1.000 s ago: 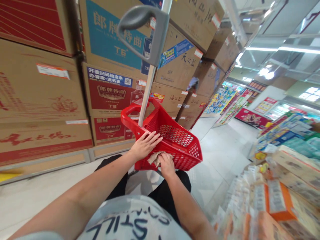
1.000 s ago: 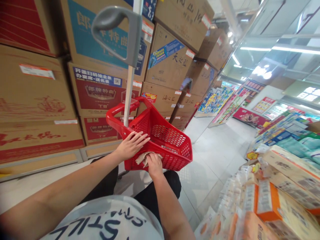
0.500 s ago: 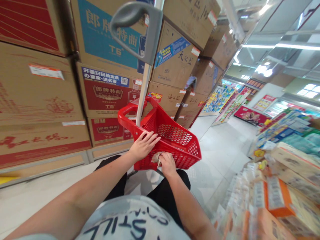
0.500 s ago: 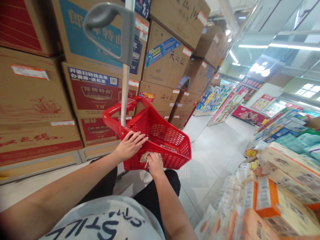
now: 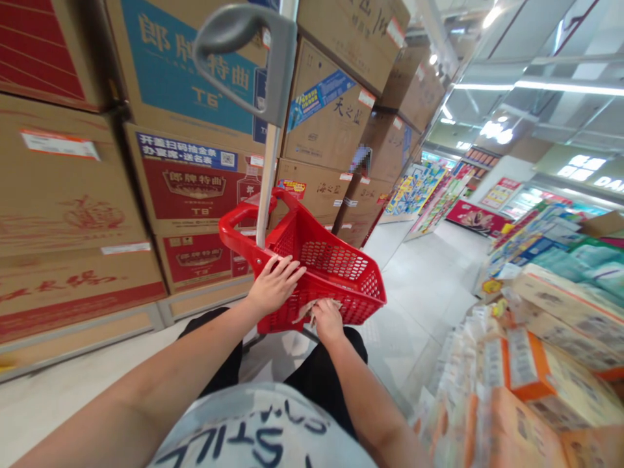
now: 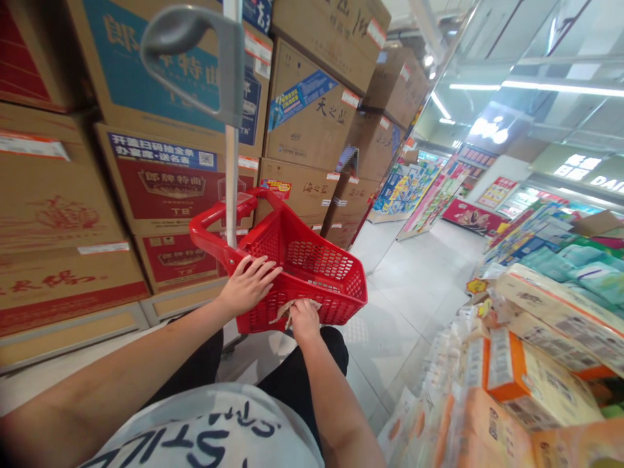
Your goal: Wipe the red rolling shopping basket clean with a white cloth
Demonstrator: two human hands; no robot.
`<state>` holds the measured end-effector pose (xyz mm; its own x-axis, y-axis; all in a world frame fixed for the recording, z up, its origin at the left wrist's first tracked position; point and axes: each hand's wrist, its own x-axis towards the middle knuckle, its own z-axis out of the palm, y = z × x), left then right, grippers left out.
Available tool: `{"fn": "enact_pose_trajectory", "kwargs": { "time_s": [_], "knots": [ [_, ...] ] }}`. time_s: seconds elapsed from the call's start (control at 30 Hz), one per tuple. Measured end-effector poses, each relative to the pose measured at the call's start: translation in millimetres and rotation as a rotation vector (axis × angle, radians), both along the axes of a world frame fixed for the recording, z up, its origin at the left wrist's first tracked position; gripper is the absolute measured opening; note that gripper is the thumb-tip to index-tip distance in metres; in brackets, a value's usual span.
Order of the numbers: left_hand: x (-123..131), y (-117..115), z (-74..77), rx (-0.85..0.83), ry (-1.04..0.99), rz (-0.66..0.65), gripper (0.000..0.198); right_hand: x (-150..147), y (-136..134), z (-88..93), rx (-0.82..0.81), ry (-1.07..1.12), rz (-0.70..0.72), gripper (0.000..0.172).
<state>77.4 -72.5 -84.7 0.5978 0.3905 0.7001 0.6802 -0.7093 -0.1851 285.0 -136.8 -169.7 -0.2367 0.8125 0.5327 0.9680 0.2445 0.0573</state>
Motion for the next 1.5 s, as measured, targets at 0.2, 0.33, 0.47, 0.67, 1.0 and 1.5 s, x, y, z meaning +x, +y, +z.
{"fn": "enact_pose_trajectory", "kwargs": {
  "time_s": [0.2,0.33,0.47,0.67,1.0,1.5],
  "knots": [
    [1.8,2.3,0.8,-0.017,-0.02,-0.04,0.048,3.6,2.5,0.6,0.002,0.04,-0.059,0.026],
    [3.1,3.2,1.0,-0.028,-0.018,-0.036,0.048,4.4,1.7,1.8,-0.038,0.04,-0.065,0.018],
    [3.7,3.7,0.7,-0.03,-0.027,-0.048,0.049,5.8,1.8,6.6,-0.025,0.059,-0.088,0.024],
    [3.2,3.9,1.6,-0.014,-0.029,-0.053,0.051,8.5,1.6,5.1,-0.012,0.084,-0.101,0.02],
    [3.2,4.2,0.2,-0.014,0.0,-0.029,0.049,16.3,-3.5,2.6,0.048,0.152,-0.097,0.027],
    [2.6,2.6,1.4,-0.028,0.008,-0.029,0.048,10.8,-1.4,15.4,0.049,0.178,-0.077,0.034]
  ]
}}
